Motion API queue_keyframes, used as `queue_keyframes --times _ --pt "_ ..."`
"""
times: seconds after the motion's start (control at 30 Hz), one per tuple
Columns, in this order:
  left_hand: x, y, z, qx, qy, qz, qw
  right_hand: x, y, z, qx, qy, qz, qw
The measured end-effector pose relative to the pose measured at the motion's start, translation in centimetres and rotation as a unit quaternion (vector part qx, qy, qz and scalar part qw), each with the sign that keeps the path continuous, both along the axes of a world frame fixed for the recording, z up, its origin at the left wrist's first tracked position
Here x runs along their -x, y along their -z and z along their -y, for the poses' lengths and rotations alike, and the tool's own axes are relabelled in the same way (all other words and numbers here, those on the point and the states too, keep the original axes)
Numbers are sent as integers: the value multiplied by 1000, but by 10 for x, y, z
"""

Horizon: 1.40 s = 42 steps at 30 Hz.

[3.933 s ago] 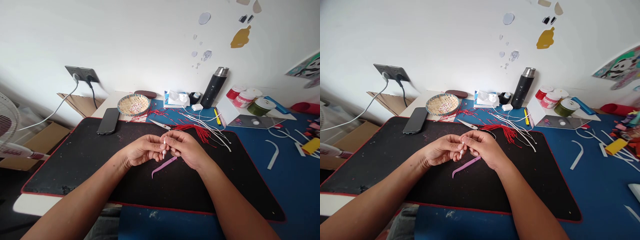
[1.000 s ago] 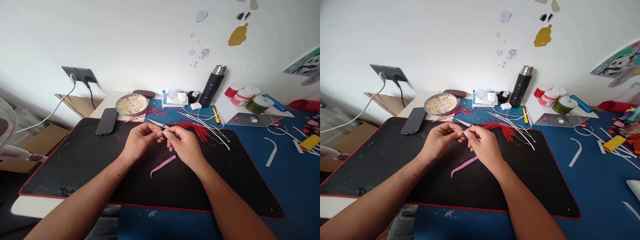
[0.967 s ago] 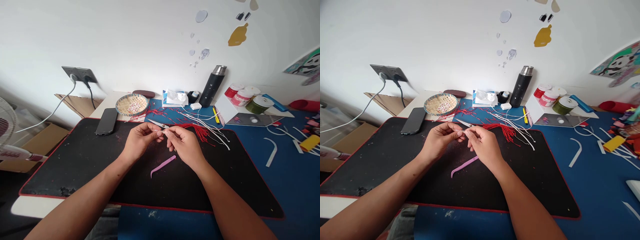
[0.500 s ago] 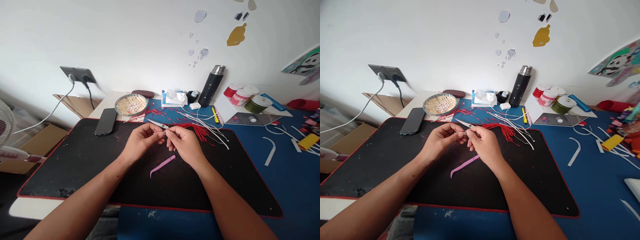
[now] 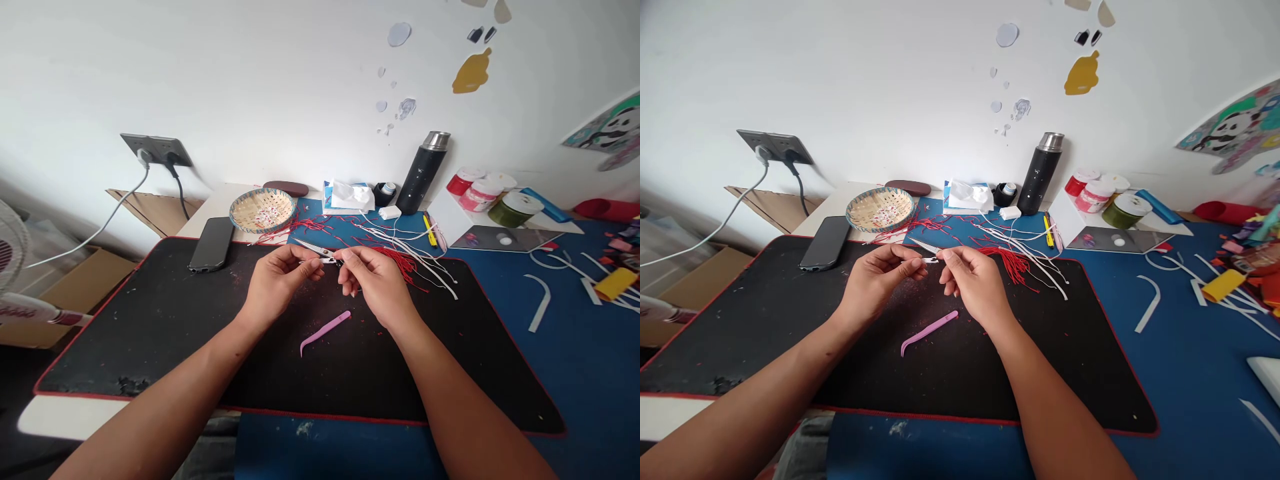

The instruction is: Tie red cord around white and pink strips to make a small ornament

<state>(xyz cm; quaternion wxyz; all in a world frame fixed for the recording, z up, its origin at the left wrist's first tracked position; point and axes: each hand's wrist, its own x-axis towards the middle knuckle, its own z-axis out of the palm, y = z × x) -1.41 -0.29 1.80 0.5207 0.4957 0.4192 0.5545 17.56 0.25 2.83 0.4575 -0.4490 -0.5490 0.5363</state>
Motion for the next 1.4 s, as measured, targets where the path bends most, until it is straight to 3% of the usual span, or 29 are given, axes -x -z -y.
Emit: queue_keyframes --times 0.6,1.4 --pt "-2 3 2 -18 -2 -59 998 5 4 2 -32 -3 74 997" --pt "-2 6 2 -9 1 -49 999 5 5 2 -25 -18 76 997"
